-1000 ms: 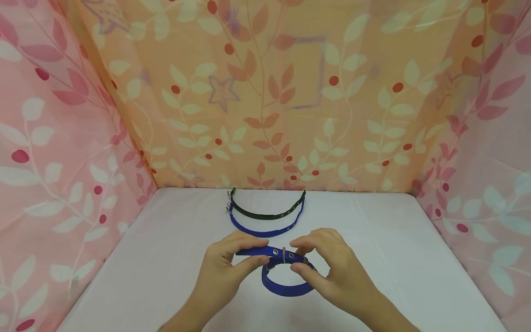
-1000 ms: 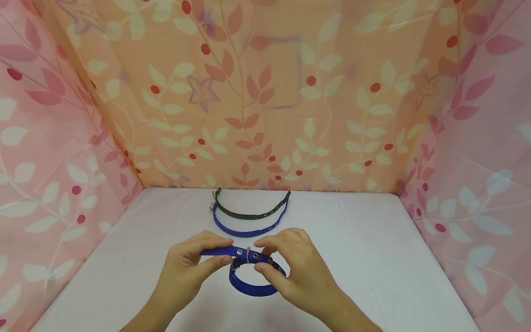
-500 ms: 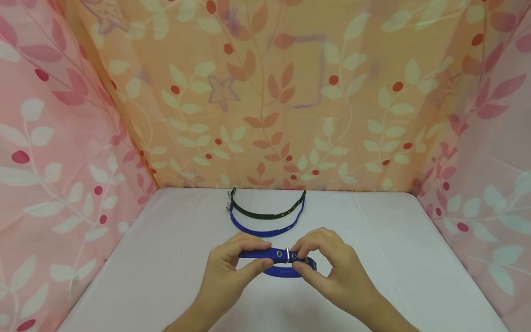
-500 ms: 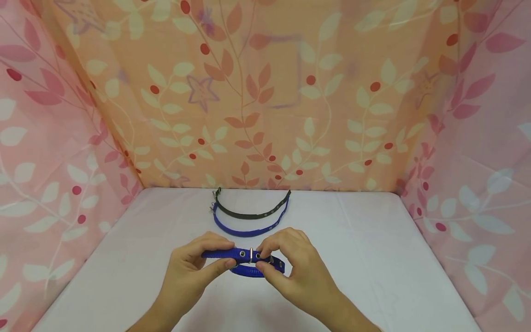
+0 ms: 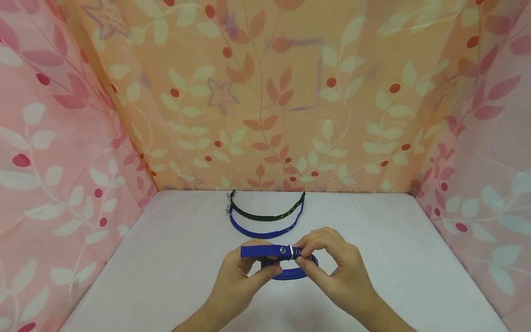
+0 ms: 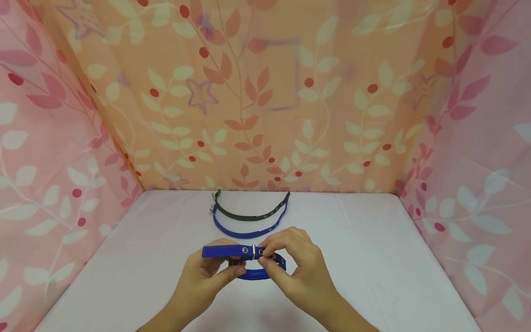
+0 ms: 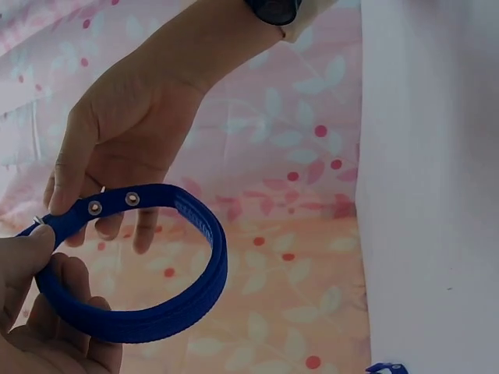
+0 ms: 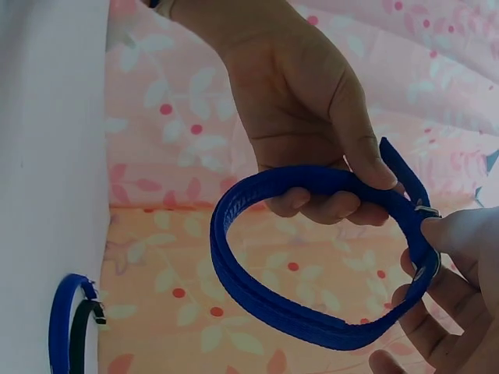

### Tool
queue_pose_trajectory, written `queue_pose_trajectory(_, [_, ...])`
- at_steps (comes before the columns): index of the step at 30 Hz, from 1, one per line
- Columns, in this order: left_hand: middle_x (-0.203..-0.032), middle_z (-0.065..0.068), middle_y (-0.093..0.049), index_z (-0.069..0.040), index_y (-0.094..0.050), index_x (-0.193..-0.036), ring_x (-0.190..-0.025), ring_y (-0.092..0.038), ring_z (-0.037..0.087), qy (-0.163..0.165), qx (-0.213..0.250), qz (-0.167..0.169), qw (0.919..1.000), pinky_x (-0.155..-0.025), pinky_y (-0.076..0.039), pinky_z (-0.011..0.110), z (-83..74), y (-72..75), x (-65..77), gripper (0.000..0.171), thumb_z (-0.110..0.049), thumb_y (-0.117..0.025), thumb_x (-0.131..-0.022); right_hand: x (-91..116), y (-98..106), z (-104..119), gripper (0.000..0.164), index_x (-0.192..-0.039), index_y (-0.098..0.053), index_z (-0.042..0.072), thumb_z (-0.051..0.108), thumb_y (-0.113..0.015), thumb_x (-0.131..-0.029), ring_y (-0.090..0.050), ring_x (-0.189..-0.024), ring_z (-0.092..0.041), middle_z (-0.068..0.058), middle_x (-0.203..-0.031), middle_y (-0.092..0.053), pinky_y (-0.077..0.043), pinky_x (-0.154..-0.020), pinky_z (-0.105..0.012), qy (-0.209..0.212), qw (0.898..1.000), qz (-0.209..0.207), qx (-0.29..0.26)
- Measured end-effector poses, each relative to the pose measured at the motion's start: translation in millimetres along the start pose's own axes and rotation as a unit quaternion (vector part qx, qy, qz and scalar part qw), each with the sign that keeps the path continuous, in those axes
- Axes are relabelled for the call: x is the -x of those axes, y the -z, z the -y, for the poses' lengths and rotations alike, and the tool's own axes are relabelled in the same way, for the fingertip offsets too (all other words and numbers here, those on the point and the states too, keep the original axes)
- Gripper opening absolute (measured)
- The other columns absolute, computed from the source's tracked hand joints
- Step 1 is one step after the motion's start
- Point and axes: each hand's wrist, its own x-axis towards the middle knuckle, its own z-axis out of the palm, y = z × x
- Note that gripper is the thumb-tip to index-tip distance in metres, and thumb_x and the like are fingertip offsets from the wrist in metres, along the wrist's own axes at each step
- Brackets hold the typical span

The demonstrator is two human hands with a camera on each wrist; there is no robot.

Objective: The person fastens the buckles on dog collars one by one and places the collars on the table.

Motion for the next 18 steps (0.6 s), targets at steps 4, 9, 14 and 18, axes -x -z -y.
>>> queue_pose_trajectory(4, [-0.105,0.005,-0.072,-0.012,-0.068,-0.118,-0.090,-0.065,0.015,-0.022,-0.004,-0.004,0.9997,-0.084,-0.059,0.030,-1.0,-0.4,0.4,0.027,-0.003,-0.074,-0.093,-0.5,-0.6,0.2,0.037,-0.098,-0.069,0.012,-0.010,-0.084,-0.073,-0.062,-0.100,-0.017,-0.002,-0.101,-0.073,-0.047,-0.095,-0.022,0.005,1.000,0.000,-0.001])
queue_pose_trajectory(9, [-0.111,0.009,-0.073,-0.009,-0.071,-0.119,-0.096,-0.067,0.017,-0.066,0.004,-0.004,0.9978,-0.082,-0.059,0.029,-1.8,-0.2,-0.2,0.030,0.004,-0.071,-0.093,-3.6,-1.1,0.6,0.028,-0.100,-0.073,0.012,-0.001,-0.085,-0.079,-0.064,-0.097,-0.017,-0.002,-0.098,-0.074,-0.046,-0.094,-0.022,0.029,1.000,-0.002,0.000])
queue_pose_trajectory(14, [-0.115,0.011,-0.074,-0.003,-0.076,-0.115,-0.105,-0.070,0.017,-0.100,0.009,-0.011,0.9949,-0.083,-0.061,0.030,-1.0,0.5,0.0,0.029,0.009,-0.071,-0.090,-5.6,-1.2,2.3,0.018,-0.099,-0.074,0.010,0.005,-0.084,-0.084,-0.063,-0.095,-0.018,-0.004,-0.096,-0.075,-0.047,-0.094,-0.021,0.047,0.999,-0.008,-0.001])
queue_pose_trajectory(18, [-0.110,0.012,-0.076,0.000,-0.078,-0.110,-0.095,-0.071,0.016,-0.132,-0.004,-0.028,0.9908,-0.073,-0.060,0.027,-0.3,0.7,-0.5,0.028,0.012,-0.074,-0.085,-6.1,-1.2,3.8,0.020,-0.099,-0.075,0.010,0.003,-0.084,-0.083,-0.064,-0.095,-0.018,-0.004,-0.096,-0.075,-0.048,-0.093,-0.020,0.043,0.999,-0.006,-0.004])
